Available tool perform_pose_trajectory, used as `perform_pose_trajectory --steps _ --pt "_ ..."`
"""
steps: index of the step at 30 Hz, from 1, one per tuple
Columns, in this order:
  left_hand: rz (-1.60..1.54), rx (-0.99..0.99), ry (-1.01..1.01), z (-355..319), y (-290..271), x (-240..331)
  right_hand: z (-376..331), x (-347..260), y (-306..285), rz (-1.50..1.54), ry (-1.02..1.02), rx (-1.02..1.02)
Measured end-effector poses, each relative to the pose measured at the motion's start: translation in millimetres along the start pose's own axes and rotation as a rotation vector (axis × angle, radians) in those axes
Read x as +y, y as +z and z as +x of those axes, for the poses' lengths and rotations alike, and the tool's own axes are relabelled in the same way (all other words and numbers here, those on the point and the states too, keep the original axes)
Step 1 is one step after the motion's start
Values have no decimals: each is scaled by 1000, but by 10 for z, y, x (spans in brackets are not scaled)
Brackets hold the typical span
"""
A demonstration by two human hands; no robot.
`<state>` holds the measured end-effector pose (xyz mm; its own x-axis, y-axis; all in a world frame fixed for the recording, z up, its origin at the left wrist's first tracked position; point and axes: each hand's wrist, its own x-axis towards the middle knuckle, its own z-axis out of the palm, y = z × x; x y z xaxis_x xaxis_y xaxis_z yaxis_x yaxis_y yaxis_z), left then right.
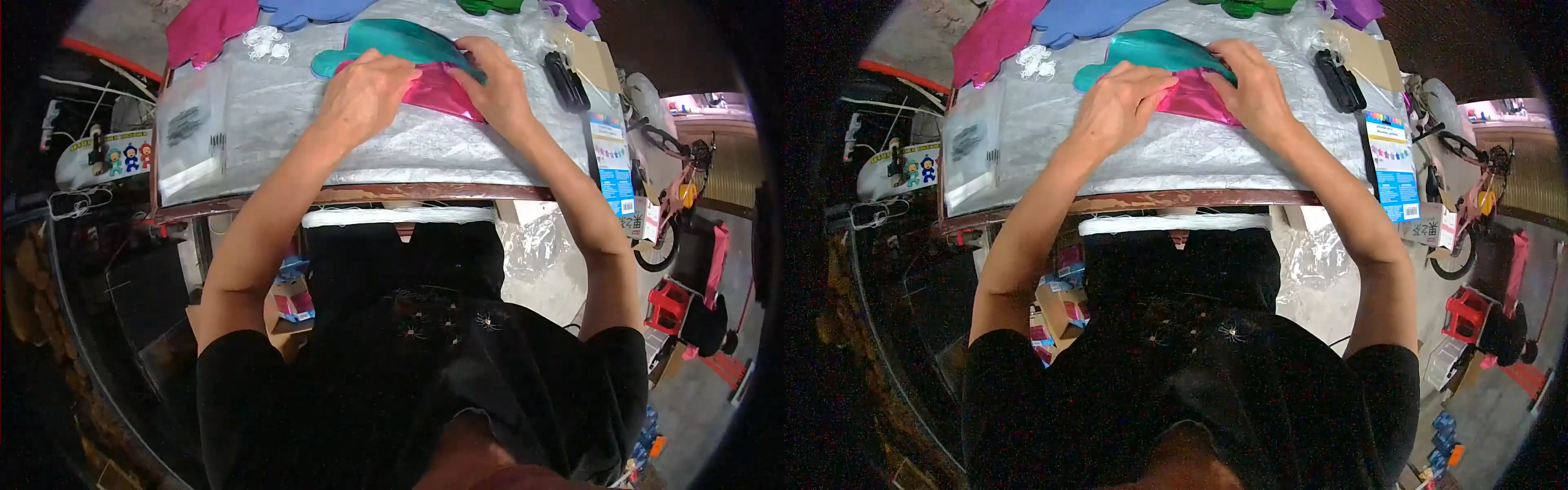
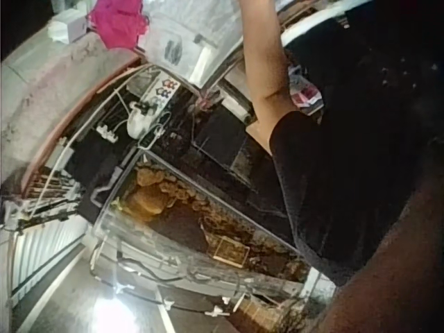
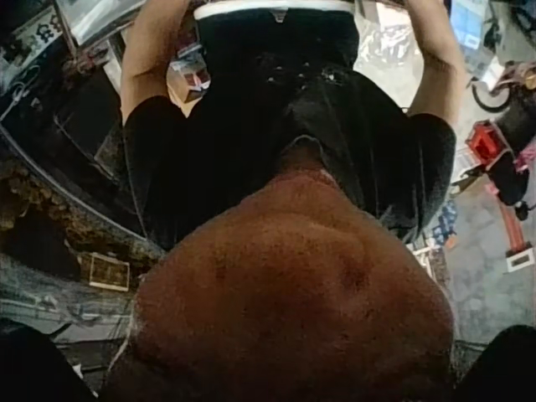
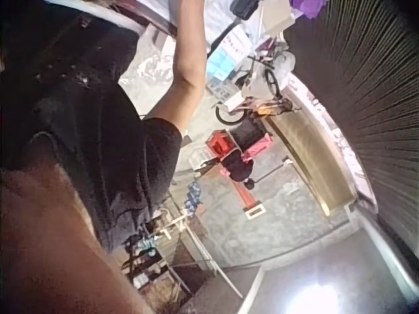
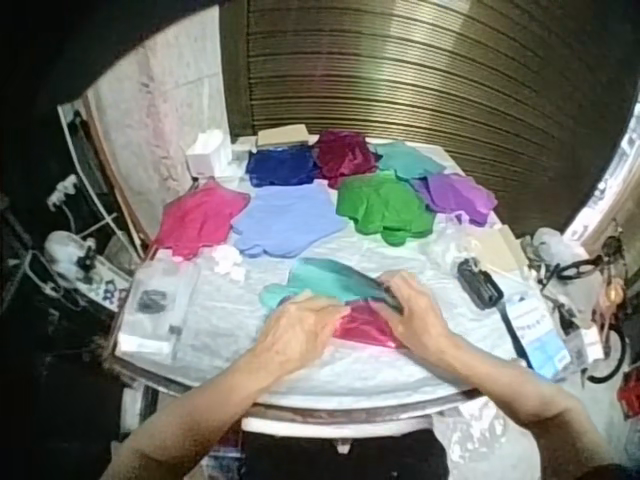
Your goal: Folding various colored plastic or paper sheets on a tabletop.
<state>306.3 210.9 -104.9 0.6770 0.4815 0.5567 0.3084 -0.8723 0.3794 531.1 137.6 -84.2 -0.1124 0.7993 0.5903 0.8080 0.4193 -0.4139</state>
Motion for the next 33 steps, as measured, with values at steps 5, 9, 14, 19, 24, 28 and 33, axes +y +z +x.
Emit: perform_pose_trajectory --steps 5,9,14,19,24,28,33 --pt "-20 -48 -15 11 -15 19 -48 232 -36 14 91 -103" --pt "-13 -67 38 26 -24 -61 -67 134 -77 -9 -17 -136" --pt "-24 -69 101 50 -26 -105 -41 -28 -118 242 278 -79" --pt "39 -172 74 63 -83 -111 -50 -167 -162 249 192 -144" --pt "-25 -146 27 42 -56 -140 -165 -140 -115 84 -19 -232" --pt "-76 9 -109 15 -4 -163 -223 -138 -137 86 -33 -241" --pt "68 122 -60 131 67 -409 -232 -212 -193 0 -80 -249"
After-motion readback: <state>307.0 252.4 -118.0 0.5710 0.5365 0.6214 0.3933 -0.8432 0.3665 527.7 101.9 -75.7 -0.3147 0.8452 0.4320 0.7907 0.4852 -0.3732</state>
